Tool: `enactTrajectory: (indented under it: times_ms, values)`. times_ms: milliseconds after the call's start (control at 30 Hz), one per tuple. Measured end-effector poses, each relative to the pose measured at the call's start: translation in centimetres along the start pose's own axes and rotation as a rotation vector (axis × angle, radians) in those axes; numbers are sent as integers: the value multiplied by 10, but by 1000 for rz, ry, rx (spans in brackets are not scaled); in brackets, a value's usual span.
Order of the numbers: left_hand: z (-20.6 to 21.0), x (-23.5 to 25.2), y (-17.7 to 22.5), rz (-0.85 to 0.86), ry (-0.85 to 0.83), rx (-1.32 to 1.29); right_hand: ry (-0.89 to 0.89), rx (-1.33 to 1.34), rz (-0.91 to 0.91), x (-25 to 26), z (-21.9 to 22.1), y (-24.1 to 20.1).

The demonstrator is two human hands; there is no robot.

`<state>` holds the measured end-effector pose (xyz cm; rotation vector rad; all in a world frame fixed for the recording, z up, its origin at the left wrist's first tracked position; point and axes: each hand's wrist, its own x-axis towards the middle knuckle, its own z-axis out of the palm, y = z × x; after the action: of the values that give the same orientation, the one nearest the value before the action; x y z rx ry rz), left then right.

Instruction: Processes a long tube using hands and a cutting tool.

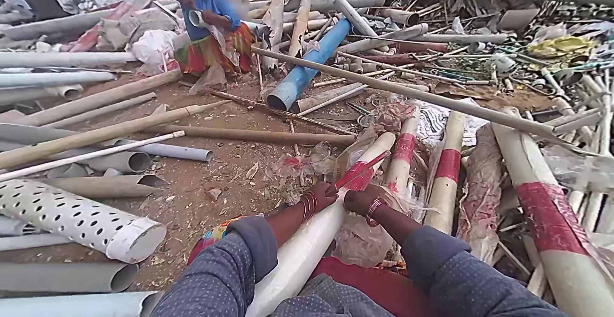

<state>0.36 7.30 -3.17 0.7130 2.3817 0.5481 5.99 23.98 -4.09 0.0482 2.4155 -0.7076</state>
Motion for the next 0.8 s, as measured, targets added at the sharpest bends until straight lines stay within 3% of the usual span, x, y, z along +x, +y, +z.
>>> enactTrajectory:
  times_ms: [200,367,600,800]
  values:
    - [-4,5,-9,64,-84,-30,-3,-2,-39,-1,2,2]
    - [-8,6,3,60,-141,105,-14,-42,-72,-2,1,-5]
    - [0,3,14,-41,-69,206,51,-60,-11,-2,4,0]
    - [7,10,-5,-145,118,6,14,26,-38,-4,1,5]
